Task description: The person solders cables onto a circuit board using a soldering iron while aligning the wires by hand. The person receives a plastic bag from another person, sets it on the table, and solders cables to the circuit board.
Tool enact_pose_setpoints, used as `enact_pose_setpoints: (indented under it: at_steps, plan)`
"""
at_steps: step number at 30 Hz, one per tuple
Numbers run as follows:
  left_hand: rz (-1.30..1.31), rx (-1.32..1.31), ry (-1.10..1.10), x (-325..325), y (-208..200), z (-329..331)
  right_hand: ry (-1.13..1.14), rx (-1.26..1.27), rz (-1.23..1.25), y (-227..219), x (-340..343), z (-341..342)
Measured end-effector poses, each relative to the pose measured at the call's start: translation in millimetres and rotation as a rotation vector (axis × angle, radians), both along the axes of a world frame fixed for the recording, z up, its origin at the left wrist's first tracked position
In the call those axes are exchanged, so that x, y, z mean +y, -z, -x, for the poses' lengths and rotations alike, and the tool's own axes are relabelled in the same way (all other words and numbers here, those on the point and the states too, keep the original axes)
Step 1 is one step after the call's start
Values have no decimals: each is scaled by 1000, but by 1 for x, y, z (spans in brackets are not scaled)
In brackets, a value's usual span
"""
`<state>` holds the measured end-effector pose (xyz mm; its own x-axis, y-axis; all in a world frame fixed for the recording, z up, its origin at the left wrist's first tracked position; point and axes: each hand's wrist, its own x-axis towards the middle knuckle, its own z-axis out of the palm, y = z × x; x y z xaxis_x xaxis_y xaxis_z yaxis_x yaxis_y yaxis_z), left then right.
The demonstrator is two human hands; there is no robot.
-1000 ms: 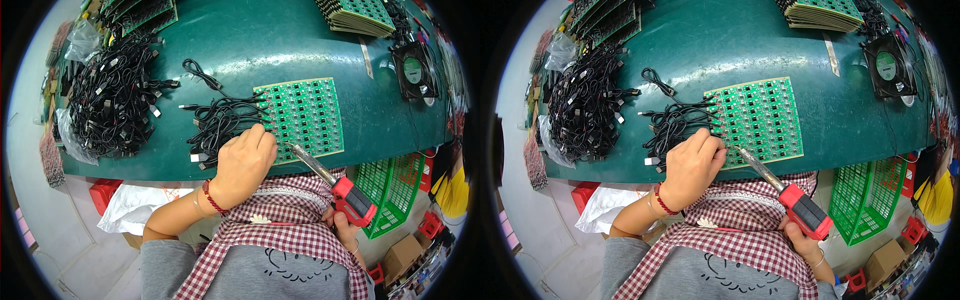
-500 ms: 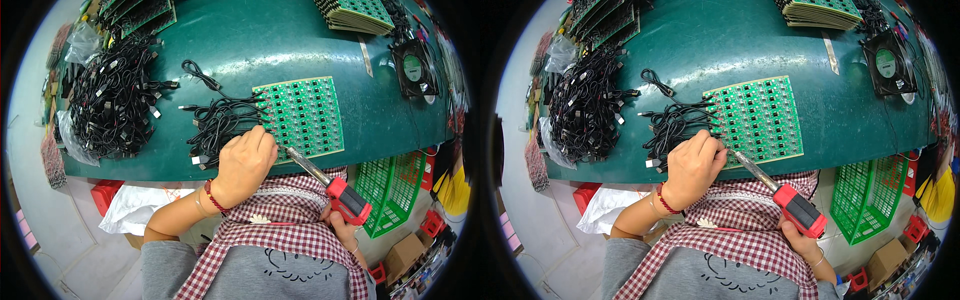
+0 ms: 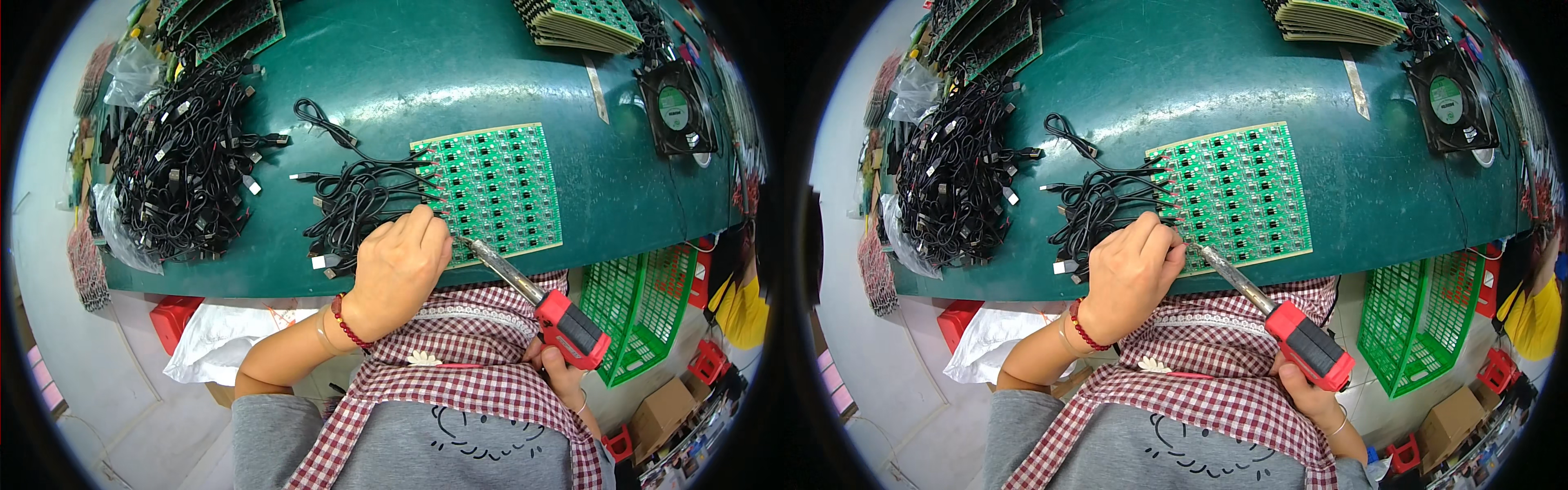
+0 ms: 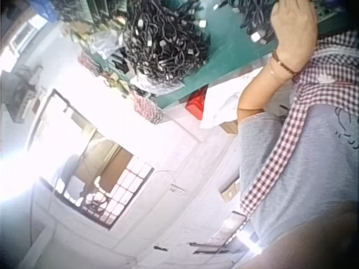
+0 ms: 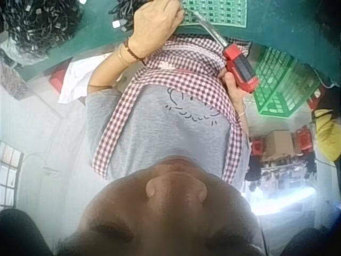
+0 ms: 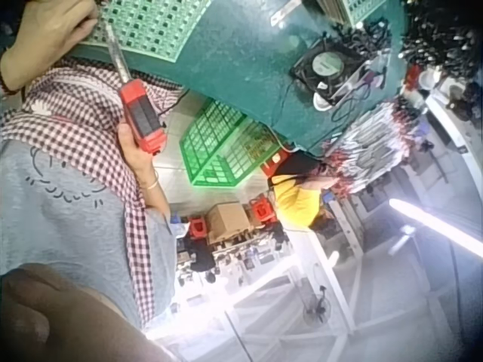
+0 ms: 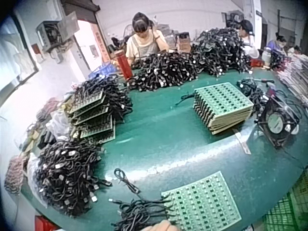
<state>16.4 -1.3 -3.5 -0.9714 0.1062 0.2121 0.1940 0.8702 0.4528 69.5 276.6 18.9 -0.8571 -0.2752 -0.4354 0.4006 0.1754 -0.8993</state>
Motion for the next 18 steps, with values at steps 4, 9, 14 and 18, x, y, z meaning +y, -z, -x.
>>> enact_pose_setpoints:
  at_steps: [4, 9, 14, 18]
  plan:
    - [23, 24, 3, -2, -3, 0, -39, -29, 70, 6, 13, -4]
    - [-3, 86, -16, -4, -21, -3, 45, -43, 93, -1, 4, 4]
    - [242, 7, 14, -11, -19, 8, 59, 3, 126, -2, -2, 8]
    - [228, -5, 23, -13, -15, 11, 70, -11, 116, -3, -1, 7]
